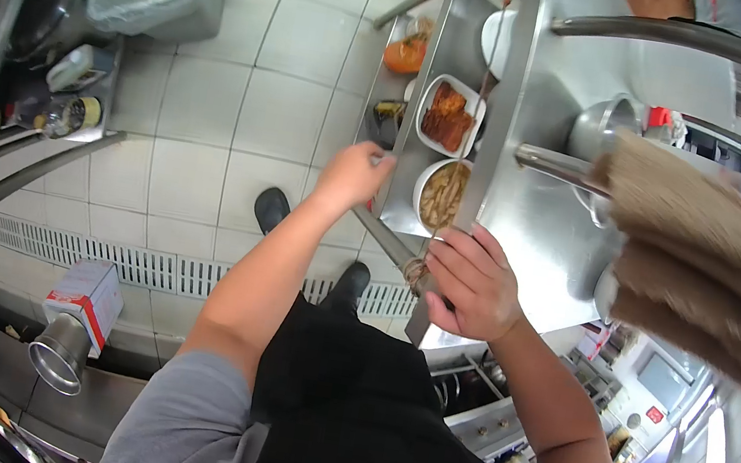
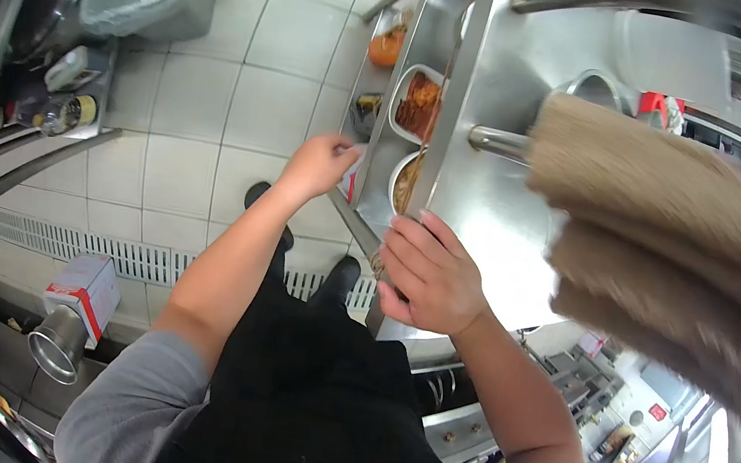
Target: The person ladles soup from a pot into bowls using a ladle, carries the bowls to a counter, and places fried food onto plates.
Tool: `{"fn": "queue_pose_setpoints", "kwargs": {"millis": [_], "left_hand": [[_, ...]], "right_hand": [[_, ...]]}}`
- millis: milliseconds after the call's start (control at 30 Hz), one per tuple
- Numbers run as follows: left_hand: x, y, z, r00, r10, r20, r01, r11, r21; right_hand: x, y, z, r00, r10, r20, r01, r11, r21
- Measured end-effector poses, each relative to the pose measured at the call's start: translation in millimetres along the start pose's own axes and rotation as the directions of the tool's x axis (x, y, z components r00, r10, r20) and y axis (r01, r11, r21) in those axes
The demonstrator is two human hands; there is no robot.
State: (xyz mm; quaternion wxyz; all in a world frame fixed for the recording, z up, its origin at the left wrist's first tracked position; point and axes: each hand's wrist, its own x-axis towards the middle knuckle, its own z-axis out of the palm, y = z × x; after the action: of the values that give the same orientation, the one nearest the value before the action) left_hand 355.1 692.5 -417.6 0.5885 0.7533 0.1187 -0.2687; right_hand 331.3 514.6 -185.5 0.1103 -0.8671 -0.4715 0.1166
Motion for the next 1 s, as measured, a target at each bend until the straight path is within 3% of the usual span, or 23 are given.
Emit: {"fn": "queue_pose_setpoints", "kwargs": {"millis": [67,200,300,400,467,533,600,667,700,733,767,833,900,1000], "left_hand": [[-25,1,-16,0.996,-0.037,-0.078,0.032,0.997,-0.068],[-72,15,-48,0.975,0.098,-0.197,-0.109,0.993,-0.049],[-123,68,-64,0.987,0.072,-0.142,-0.096,0.980,-0.173],[-167,112,-58,0.987,0.131,-0.092,-0.135,0.990,-0.043],[-199,146,-38,0.987,0.160,-0.023,-0.160,0.987,-0.023],[-219,170,-2,0.980,0.195,0.036,-0.194,0.981,-0.024],[-230,201,47,0.975,0.206,0.084,-0.205,0.979,-0.024],[-232,227,114,0.954,0.230,0.194,-0.226,0.973,-0.045],[-229,241,148,0.941,0.250,0.229,-0.242,0.968,-0.062],[-224,256,183,0.928,0.264,0.263,-0.252,0.964,-0.079],[-215,269,216,0.928,0.267,0.261,-0.262,0.964,-0.054],[-187,293,281,0.932,0.269,0.242,-0.270,0.963,-0.029],[-138,305,336,0.948,0.225,0.225,-0.234,0.972,0.016],[-110,345,389,0.964,0.147,0.221,-0.183,0.971,0.151]], "right_hand": [[-1,0,2,0.999,-0.024,-0.028,0.024,1.000,-0.010],[-8,2,8,0.991,-0.070,-0.112,0.073,0.997,0.017],[-20,-5,2,0.968,-0.076,-0.240,0.078,0.997,-0.004],[-79,-23,-10,0.941,-0.060,-0.332,0.083,0.995,0.055],[-140,-23,-19,0.954,-0.077,-0.291,0.125,0.981,0.151],[-210,-19,-33,0.974,0.018,-0.227,0.020,0.987,0.162],[-290,-3,-39,0.930,0.176,-0.323,-0.125,0.977,0.173],[-373,29,-44,0.790,0.388,-0.476,-0.366,0.920,0.142],[-419,55,-28,0.626,0.592,-0.508,-0.579,0.789,0.205],[-454,70,-32,0.381,0.764,-0.520,-0.705,0.604,0.371],[-492,95,-36,0.153,0.888,-0.434,-0.678,0.414,0.608],[-560,167,-21,-0.199,0.913,-0.356,-0.580,0.183,0.794],[-600,212,-33,-0.254,0.966,-0.054,-0.269,-0.017,0.963],[-603,231,-71,-0.186,0.981,0.056,-0.163,-0.086,0.983]]}}
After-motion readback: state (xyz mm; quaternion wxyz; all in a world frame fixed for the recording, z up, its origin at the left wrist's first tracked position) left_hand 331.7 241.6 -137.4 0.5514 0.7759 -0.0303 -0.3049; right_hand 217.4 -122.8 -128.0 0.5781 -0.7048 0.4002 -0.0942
